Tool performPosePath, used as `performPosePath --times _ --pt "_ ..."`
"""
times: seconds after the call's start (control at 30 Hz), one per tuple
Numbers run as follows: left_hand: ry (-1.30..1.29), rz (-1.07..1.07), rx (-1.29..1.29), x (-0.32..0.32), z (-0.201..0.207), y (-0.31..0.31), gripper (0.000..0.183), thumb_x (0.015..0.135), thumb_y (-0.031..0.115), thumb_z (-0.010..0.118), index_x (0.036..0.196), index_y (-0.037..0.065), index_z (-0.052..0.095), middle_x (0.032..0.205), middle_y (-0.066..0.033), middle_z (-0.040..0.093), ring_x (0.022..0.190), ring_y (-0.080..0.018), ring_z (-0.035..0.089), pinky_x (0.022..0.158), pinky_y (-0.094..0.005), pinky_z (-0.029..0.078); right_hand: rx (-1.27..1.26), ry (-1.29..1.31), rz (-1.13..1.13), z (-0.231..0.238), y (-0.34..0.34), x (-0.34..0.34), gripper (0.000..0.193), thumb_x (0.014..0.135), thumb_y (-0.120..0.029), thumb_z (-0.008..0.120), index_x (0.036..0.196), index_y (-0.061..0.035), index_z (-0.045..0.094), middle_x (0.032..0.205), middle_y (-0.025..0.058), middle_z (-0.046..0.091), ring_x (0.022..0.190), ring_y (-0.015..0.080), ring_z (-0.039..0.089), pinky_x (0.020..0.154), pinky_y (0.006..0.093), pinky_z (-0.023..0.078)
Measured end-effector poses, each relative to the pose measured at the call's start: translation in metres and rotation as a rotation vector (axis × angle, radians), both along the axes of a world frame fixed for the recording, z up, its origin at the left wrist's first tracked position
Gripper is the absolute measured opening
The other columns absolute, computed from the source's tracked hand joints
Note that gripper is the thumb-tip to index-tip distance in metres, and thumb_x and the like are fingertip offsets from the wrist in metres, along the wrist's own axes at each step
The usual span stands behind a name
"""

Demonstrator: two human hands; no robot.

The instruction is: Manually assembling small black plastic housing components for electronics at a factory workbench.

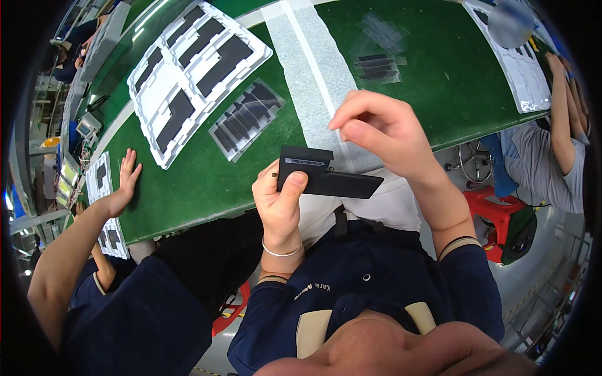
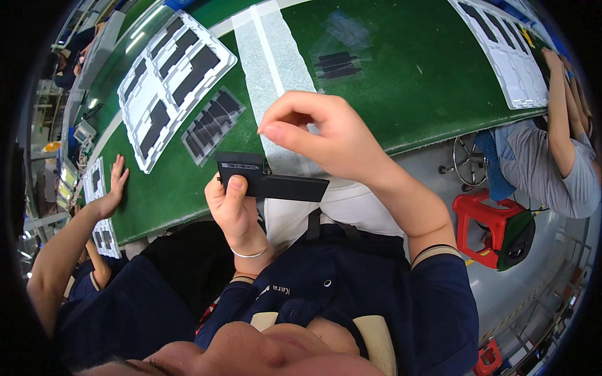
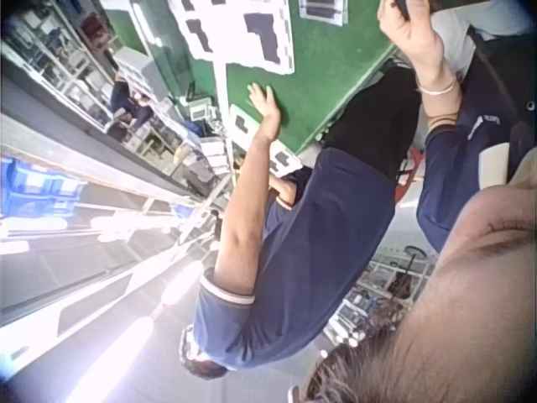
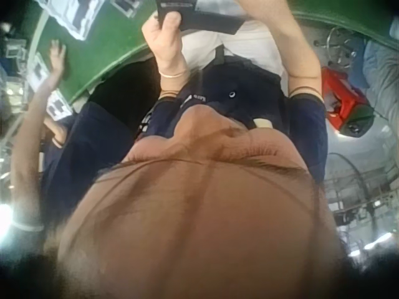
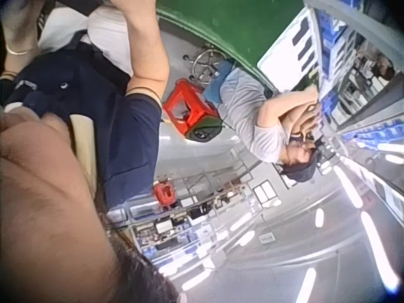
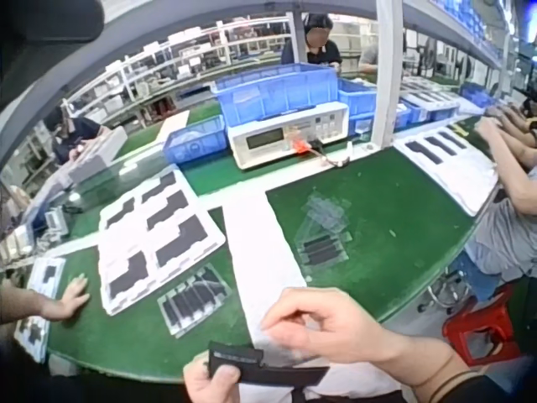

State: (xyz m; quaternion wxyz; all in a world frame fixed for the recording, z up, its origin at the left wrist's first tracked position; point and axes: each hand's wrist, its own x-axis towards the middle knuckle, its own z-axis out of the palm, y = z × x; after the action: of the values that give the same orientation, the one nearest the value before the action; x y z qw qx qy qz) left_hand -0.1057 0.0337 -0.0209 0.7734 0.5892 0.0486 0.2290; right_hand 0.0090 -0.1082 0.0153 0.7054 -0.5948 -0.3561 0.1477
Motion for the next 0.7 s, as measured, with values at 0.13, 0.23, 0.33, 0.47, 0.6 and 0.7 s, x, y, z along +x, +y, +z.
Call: performPosePath --times 0.13,0.23,0.33,0.47,0.6,0.7 --pt "0.013 -0.012 0.072 -0.002 0.004 0.003 0.023 0.081 0.016 0.062 0.082 -0.007 0.061 0.071 -0.0033 0.055 0.062 -0.0083 0.044 0.055 -0.0215 0.033 -0.107 0.349 0.322 0.004 0.013 0.002 0.023 0.085 -0.020 0.060 0.075 0.0006 0.061 0.065 -0.0015 0.054 0.059 0.0040 0.043 0.053 0.0209 0.035" --pt "0.011 -0.025 0.178 -0.002 0.010 0.004 0.019 0.081 0.012 0.061 0.082 -0.007 0.061 0.070 -0.0039 0.055 0.061 -0.0086 0.044 0.053 -0.0216 0.033 -0.254 0.266 0.306 0.000 0.015 0.005 0.025 0.085 -0.021 0.060 0.074 0.0011 0.061 0.064 -0.0027 0.054 0.056 0.0032 0.041 0.050 0.0223 0.033" --pt "0.021 -0.059 0.223 -0.002 0.011 0.008 0.015 0.080 0.007 0.061 0.083 -0.008 0.061 0.071 -0.0059 0.056 0.058 -0.0085 0.047 0.050 -0.0211 0.035 -0.166 0.186 0.234 -0.006 0.018 0.000 0.023 0.083 -0.020 0.062 0.072 -0.0007 0.060 0.062 -0.0018 0.053 0.053 0.0049 0.041 0.048 0.0242 0.033" --pt "0.075 -0.048 0.094 -0.004 0.010 0.005 0.015 0.081 0.006 0.060 0.083 -0.009 0.060 0.073 -0.0087 0.058 0.055 -0.0086 0.051 0.046 -0.0198 0.038 -0.173 -0.223 0.011 -0.003 0.024 -0.006 0.019 0.081 -0.018 0.063 0.070 -0.0025 0.060 0.061 0.0011 0.052 0.052 0.0086 0.044 0.048 0.0252 0.034" --pt "0.105 0.012 0.098 -0.005 0.010 0.002 0.017 0.082 0.007 0.059 0.084 -0.009 0.061 0.072 -0.0086 0.059 0.056 -0.0098 0.053 0.048 -0.0199 0.040 -0.159 -0.514 -0.081 -0.001 0.025 0.000 0.018 0.080 -0.016 0.063 0.068 -0.0031 0.061 0.062 0.0028 0.054 0.054 0.0110 0.047 0.050 0.0272 0.035" --pt "0.054 0.031 0.091 -0.002 0.004 -0.001 0.018 0.082 0.008 0.059 0.085 -0.009 0.061 0.071 -0.0080 0.059 0.057 -0.0104 0.054 0.050 -0.0210 0.041 -0.125 -0.299 0.005 0.003 0.027 0.005 0.021 0.082 -0.020 0.061 0.071 -0.0023 0.062 0.065 0.0018 0.058 0.056 0.0092 0.048 0.051 0.0274 0.036"
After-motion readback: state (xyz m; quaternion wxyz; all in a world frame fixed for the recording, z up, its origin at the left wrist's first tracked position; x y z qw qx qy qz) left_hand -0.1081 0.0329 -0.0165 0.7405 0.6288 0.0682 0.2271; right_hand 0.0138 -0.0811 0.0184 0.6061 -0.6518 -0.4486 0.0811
